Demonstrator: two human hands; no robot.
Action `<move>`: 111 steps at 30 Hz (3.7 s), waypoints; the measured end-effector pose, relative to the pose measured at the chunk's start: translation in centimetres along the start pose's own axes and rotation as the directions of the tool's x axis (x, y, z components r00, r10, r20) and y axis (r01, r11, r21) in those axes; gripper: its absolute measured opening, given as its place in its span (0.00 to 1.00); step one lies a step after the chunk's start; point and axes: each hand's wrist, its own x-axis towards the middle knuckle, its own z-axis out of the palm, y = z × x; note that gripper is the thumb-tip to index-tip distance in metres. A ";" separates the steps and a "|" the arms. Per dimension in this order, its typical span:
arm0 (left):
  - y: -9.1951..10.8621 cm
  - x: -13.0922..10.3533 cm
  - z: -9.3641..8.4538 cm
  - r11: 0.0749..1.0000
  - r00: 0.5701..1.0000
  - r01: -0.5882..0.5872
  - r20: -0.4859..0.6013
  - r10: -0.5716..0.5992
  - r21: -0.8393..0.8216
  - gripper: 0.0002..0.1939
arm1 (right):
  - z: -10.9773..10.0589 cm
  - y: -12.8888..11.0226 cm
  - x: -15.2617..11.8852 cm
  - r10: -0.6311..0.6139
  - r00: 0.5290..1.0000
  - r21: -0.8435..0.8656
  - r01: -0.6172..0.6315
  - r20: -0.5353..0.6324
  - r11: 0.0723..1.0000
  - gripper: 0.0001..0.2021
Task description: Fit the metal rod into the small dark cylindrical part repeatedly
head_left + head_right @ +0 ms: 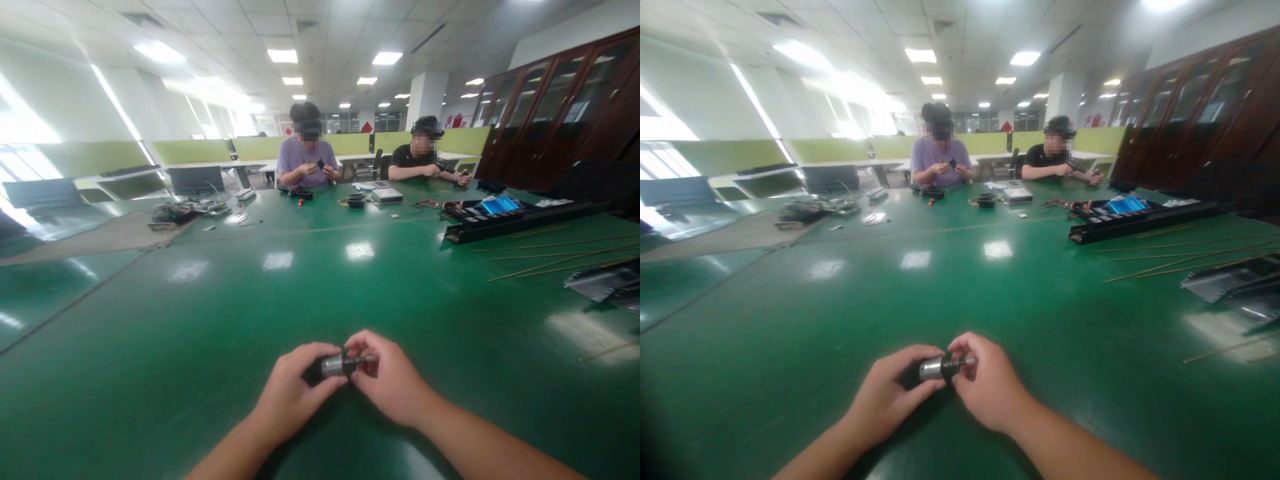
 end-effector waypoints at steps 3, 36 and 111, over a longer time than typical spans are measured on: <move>0.0 0.0 0.0 1.000 1.000 0.015 -0.013 -0.015 0.004 0.13 | -0.1 -0.2 0.0 0.014 1.000 0.000 -0.014 -0.001 1.000 0.13; 1.1 0.8 2.1 0.207 0.852 0.407 0.289 -0.436 -0.889 0.20 | -0.1 0.3 -0.1 0.059 0.998 0.028 -0.060 0.027 0.998 0.19; 1.4 0.1 1.0 0.958 0.974 0.123 -0.154 -0.167 -0.260 0.12 | -0.7 -0.7 -0.2 -0.026 0.998 -0.056 0.023 -0.052 0.998 0.06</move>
